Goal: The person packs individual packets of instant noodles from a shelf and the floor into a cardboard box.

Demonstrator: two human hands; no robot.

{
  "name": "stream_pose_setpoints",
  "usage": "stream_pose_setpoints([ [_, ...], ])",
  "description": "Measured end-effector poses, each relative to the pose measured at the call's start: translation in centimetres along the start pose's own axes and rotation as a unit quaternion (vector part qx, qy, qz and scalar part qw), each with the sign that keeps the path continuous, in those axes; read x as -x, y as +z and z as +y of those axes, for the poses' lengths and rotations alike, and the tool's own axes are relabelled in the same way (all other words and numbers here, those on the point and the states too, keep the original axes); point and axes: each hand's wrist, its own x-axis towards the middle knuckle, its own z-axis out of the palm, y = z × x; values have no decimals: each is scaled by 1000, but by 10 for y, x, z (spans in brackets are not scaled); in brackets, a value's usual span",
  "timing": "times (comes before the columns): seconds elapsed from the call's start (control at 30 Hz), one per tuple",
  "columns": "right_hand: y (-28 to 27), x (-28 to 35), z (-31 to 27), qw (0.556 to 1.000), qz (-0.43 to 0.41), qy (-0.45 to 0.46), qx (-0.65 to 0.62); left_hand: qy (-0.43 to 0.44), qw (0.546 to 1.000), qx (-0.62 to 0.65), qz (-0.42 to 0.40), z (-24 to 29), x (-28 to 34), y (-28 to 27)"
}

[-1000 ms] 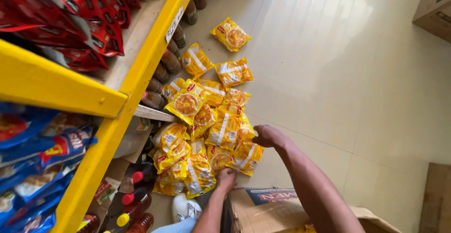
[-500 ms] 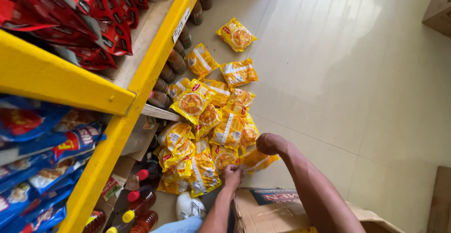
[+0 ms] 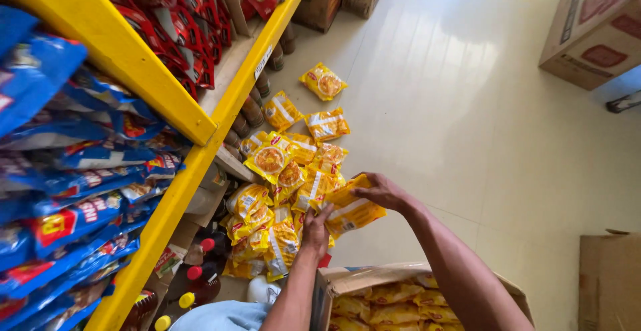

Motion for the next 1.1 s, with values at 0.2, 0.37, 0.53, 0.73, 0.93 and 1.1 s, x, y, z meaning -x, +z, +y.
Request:
stream_pose_setpoints([
  [0.2, -25, 54, -56, 997, 10, -53, -63, 127, 989, -54, -45, 50, 32, 59],
  [0.37, -40, 108, -97, 995, 6, -74, -66, 181, 965, -146, -124, 93, 86, 102],
  [0.53, -43, 167, -125, 996, 18, -85, 18, 159, 961, -142, -175, 102, 122, 107],
  [0.73, -26, 217, -131, 993, 14, -107, 53, 152, 950, -183, -201, 111, 168, 105],
  [0.93, 2, 282, -141, 998, 5, -59, 25, 103, 923, -292, -228, 116, 206, 96],
  [1.1, 21, 290, -94, 999, -5, -48, 6, 197, 799, -489, -289, 89, 200, 70],
])
